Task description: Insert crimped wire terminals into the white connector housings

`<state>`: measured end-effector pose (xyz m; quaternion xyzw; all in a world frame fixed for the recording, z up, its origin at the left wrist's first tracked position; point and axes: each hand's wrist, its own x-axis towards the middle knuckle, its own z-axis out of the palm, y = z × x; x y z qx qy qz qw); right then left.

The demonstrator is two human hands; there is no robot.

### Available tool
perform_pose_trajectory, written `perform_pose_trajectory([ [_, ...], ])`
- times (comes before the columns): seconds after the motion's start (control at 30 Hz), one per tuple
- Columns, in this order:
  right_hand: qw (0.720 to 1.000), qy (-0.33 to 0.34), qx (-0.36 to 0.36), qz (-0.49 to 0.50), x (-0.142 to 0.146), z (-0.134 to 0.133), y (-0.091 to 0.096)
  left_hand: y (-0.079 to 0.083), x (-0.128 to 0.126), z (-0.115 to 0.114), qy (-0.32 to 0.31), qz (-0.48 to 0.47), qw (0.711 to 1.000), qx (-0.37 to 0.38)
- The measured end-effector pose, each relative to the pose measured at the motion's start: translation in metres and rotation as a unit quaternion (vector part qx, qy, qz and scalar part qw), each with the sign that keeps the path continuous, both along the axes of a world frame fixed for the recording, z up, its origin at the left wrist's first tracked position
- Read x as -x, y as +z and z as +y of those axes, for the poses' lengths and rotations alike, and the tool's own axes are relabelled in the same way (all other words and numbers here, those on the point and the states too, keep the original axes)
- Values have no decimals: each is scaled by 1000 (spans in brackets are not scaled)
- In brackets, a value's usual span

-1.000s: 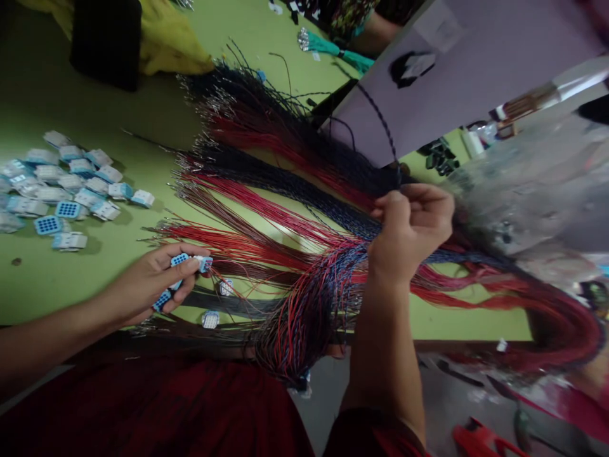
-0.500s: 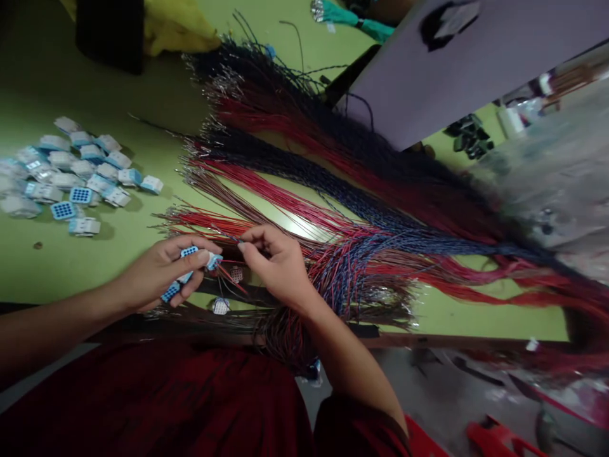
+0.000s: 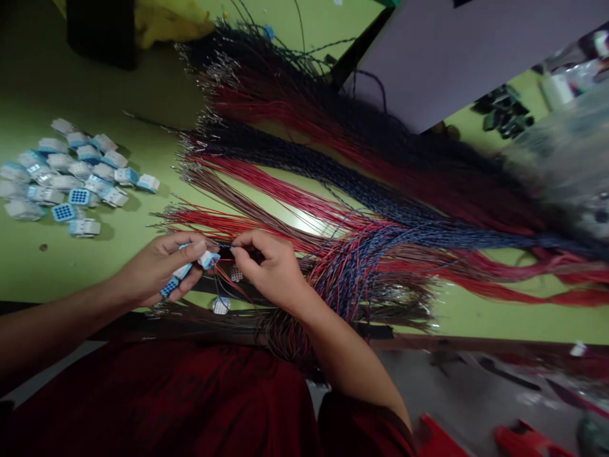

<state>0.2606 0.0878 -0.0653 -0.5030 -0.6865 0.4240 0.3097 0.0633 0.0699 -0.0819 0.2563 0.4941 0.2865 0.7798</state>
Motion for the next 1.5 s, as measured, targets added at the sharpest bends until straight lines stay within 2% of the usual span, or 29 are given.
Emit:
perform_pose_trajectory([
  [0.07,999,-1,19,25,0,1,1,-2,0,-1,-12,14,1000,-5],
  [0.17,991,7,100,90,-2,4,4,-3,1,-2,-53,41,998,-18],
  [0.23,977,55,163,127,-5,6,6,-1,4,-1,-81,64,994,-37],
  [0.3,967,131,181,124,-8,6,7,2,8,0,-111,108,983,-102],
  [0.33,970,156,161,99,-8,5,7,3,10,1,-123,142,967,-170],
  [0.37,978,162,121,58,-8,4,6,3,11,2,-130,183,939,-262],
  [0.4,987,147,63,4,-7,2,5,3,13,3,-130,230,893,-365],
  [0.43,991,118,-8,-55,-5,-1,3,2,14,3,-129,276,833,-462],
  [0.5,974,55,-150,-161,-1,-7,-2,-2,16,1,-130,359,717,-584],
  [0.53,958,36,-209,-195,2,-10,-5,-4,16,0,-133,392,675,-611],
  [0.57,943,24,-255,-213,4,-12,-7,-6,16,-2,-135,418,647,-623],
  [0.6,932,16,-288,-218,6,-14,-8,-7,15,-3,-133,433,633,-628],
  [0.63,927,8,-308,-214,7,-15,-9,-7,14,-4,-126,436,632,-628],
  [0.67,927,-1,-317,-200,8,-15,-10,-6,13,-4,-116,426,647,-622],
  [0.7,932,-8,-313,-180,8,-15,-10,-4,12,-4,-105,406,677,-605],
  [0.73,942,-13,-297,-153,8,-14,-9,-2,11,-3,-92,379,720,-573],
  [0.83,981,-16,-186,-53,7,-12,-5,5,9,1,-70,296,872,-383],
  [0.87,990,-10,-138,-22,7,-12,-3,7,9,3,-68,270,910,-307],
  [0.93,998,6,-53,27,6,-10,-1,10,9,6,-70,218,956,-184],
  [1.0,998,21,13,54,5,-8,1,10,10,8,-64,169,977,-118],
  [1.1,993,25,89,73,4,-4,2,7,11,8,-59,113,988,-82],
  [1.2,991,22,112,66,3,-1,1,5,11,6,-63,79,993,-59],
  [1.37,1000,16,-2,23,1,-3,-3,6,8,7,-47,55,997,-40],
  [1.5,992,56,-110,11,-1,-4,-7,7,7,10,-34,44,998,-22],
])
